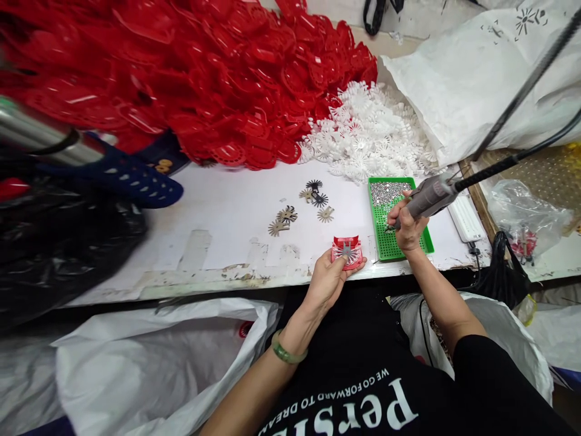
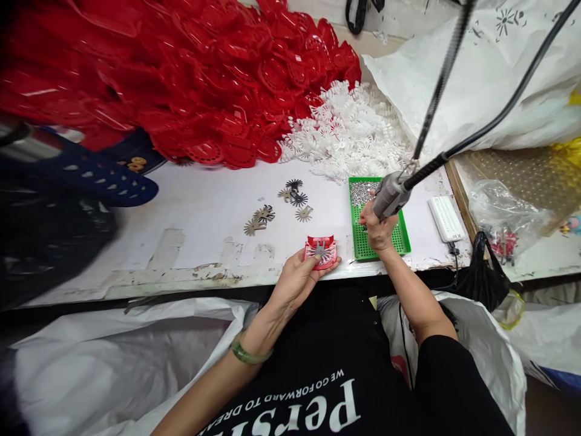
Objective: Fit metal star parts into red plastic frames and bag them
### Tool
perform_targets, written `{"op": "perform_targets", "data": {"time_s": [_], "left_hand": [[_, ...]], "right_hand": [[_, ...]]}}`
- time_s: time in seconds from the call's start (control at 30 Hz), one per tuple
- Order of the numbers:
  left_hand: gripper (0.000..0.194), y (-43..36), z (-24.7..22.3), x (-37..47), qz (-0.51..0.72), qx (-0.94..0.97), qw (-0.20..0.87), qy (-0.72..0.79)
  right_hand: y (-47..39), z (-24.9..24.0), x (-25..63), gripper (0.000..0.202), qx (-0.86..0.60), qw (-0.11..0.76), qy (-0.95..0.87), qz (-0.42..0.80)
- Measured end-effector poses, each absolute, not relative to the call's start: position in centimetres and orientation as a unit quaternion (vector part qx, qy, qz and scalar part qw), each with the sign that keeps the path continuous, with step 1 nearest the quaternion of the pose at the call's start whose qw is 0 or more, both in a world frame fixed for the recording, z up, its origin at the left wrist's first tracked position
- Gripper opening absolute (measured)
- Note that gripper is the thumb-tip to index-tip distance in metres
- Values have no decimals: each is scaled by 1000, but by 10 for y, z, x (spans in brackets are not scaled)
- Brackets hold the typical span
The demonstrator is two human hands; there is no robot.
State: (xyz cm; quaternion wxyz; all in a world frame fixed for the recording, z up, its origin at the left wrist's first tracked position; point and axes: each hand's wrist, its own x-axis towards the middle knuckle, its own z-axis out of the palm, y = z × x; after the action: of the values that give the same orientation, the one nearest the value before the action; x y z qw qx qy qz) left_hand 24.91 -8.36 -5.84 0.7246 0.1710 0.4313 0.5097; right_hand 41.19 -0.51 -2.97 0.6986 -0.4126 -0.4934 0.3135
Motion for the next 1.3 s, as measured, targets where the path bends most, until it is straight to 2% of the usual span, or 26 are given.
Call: {"op": "perform_targets", "data": {"time_s": [0.1,0.23,0.4,0.63,0.83,1.3], "left_hand": [[32,-83,-54,251,512,174,721,434],[32,-82,-47,256,511,181,722,429],[30,-82,-38,259,508,181,714,446],[30,-83,-32,258,517,188,710,440],[28,-82,-31,257,518,180,710,442],[27,-81,-32,259,515,185,714,436]], "right_hand": [[-14,-2,401,44,-398,732,-457,311],[-33,20,375,40,-336,738,-449,376],[-47,10,353,44,-317,704,-459,439],[-44,2,346,52,-301,701,-459,455],[-43,-6,346,43,-256,711,-463,462],[-45,-13,348,45,-277,689,-495,451]]}}
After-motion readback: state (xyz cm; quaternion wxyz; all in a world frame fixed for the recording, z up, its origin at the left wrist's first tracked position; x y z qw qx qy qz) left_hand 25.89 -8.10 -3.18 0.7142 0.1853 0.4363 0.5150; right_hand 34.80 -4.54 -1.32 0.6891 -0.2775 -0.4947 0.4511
